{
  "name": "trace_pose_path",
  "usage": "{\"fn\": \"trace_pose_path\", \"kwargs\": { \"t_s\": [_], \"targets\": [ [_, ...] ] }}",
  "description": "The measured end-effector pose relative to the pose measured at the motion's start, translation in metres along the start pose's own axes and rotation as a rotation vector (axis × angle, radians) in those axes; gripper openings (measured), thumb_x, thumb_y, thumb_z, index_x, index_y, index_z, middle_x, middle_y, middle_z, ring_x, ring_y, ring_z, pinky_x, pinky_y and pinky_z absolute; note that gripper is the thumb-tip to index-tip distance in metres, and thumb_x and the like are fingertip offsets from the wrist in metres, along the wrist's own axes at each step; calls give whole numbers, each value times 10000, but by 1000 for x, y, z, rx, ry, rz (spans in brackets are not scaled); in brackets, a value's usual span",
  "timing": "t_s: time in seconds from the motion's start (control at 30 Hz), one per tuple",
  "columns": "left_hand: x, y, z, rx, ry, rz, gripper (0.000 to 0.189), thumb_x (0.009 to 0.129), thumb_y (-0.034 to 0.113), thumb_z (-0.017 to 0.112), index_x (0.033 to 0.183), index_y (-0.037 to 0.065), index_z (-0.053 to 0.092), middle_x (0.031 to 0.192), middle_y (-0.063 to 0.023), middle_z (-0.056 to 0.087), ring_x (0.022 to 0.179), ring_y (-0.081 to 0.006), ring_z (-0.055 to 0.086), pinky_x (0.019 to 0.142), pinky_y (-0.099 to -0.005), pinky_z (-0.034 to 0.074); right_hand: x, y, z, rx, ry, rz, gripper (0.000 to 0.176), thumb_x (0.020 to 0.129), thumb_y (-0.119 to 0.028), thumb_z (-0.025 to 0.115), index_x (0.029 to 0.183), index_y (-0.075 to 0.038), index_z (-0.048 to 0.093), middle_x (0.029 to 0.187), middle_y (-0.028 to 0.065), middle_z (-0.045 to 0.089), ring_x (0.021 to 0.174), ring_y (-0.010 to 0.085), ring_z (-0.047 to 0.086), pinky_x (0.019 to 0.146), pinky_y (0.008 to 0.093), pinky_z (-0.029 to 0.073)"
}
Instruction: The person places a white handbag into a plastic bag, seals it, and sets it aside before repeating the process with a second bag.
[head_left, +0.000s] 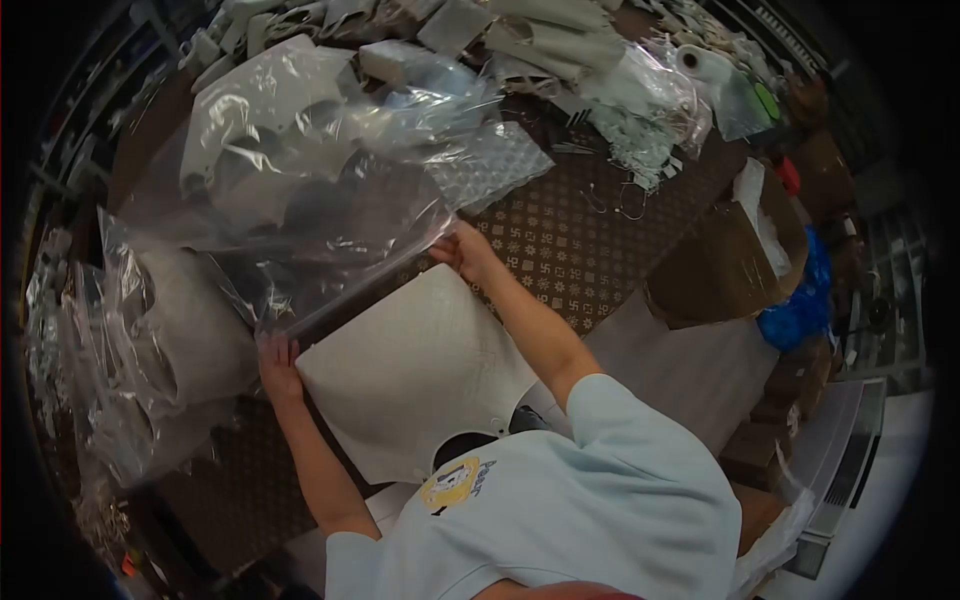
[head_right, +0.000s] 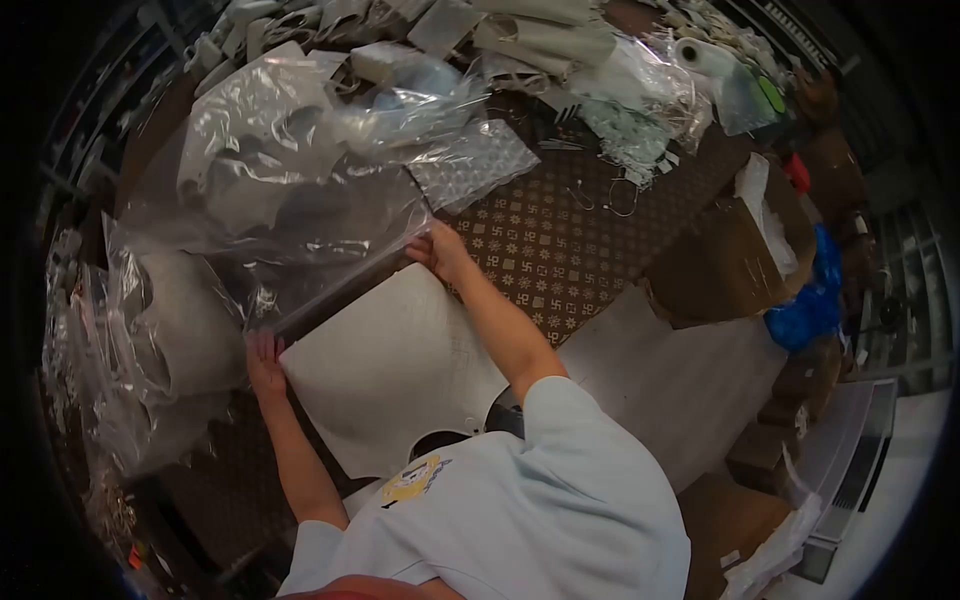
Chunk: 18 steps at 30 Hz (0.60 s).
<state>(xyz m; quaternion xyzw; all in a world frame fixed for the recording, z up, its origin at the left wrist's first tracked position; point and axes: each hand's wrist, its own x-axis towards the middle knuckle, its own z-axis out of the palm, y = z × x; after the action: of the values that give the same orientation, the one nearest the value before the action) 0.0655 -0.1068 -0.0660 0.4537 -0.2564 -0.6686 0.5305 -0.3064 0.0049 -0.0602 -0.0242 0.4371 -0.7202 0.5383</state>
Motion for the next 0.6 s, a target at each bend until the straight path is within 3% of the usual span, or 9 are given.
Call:
{"fn": "trace_pose_path", "kwargs": {
  "t_s": [0.07, 0.13, 0.2, 0.33, 0.4, 0.43, 0.5, 0.53, 0.6],
  "targets": [
    [29, -34, -39, 158, -123, 24, 529, 875, 352, 534, 1264, 13, 419, 1194, -138, 505, 1066, -230, 510, 928, -345, 392, 21, 32, -26, -33, 31, 71, 247, 896, -263, 476, 1039, -70, 534, 944, 70, 592, 787, 157, 602, 685, 311, 533],
    [11, -27, -28, 459, -59, -287, 483, 883, 367, 504, 1206, 8, 490, 1138, -127, 544, 1059, -219, 507, 893, -328, 396, 19, 43, -38, -126, 9, 63, 289, 875, -279, 500, 1047, -49, 536, 929, 85, 585, 772, 172, 597, 695, 329, 516],
    [-6, -43, -49, 200, -161, -194, 428, 871, 324, 501, 1132, -12, 549, 1101, -118, 564, 991, -222, 531, 809, -331, 421, -8, 23, -34, -480, 61, 155, 345, 847, -291, 517, 1029, -5, 585, 954, 116, 593, 776, 235, 592, 732, 366, 483],
    [-52, -31, -51, 468, -234, -178, 383, 868, 274, 483, 1074, -35, 578, 1002, -107, 606, 890, -229, 570, 747, -359, 440, -11, 31, -55, -888, 9, 225, 386, 844, -330, 495, 906, 27, 630, 936, 160, 624, 827, 287, 608, 751, 382, 473],
    [-57, -28, -48, 699, -75, 14, 388, 884, 277, 450, 1033, -54, 586, 910, -126, 636, 808, -271, 599, 722, -381, 443, -21, 29, -57, -1425, 187, -10, 439, 843, -374, 461, 835, 25, 643, 893, 202, 633, 848, 345, 609, 728, 423, 475],
    [-66, -20, -34, 693, -79, 11, 388, 884, 277, 450, 1033, -54, 586, 910, -126, 636, 808, -271, 599, 722, -381, 443, -33, 22, -53, -1430, 193, -12, 439, 843, -374, 461, 835, 25, 643, 893, 202, 633, 848, 345, 609, 728, 423, 475],
    [-89, 2, -11, 1407, 149, 221, 373, 907, 241, 409, 1029, -69, 579, 864, -163, 645, 784, -312, 607, 720, -388, 445, -66, 12, -46, -1473, 287, -255, 455, 845, -427, 449, 985, -31, 624, 867, 194, 622, 834, 364, 591, 723, 431, 464],
    [-101, 3, -6, 1402, 147, 221, 373, 907, 241, 409, 1029, -69, 579, 864, -163, 645, 784, -312, 607, 720, -388, 445, -78, 7, -44, -1476, 290, -258, 455, 845, -427, 449, 985, -31, 624, 867, 194, 622, 834, 364, 591, 723, 431, 464],
    [-118, 1, 6, 1270, 50, 701, 347, 917, 188, 381, 1088, -60, 553, 960, -202, 624, 851, -340, 604, 744, -383, 455, -95, -3, -41, -1608, 189, -427, 420, 878, -396, 431, 1084, -64, 588, 857, 184, 620, 812, 352, 594, 683, 432, 475]
  ]
}}
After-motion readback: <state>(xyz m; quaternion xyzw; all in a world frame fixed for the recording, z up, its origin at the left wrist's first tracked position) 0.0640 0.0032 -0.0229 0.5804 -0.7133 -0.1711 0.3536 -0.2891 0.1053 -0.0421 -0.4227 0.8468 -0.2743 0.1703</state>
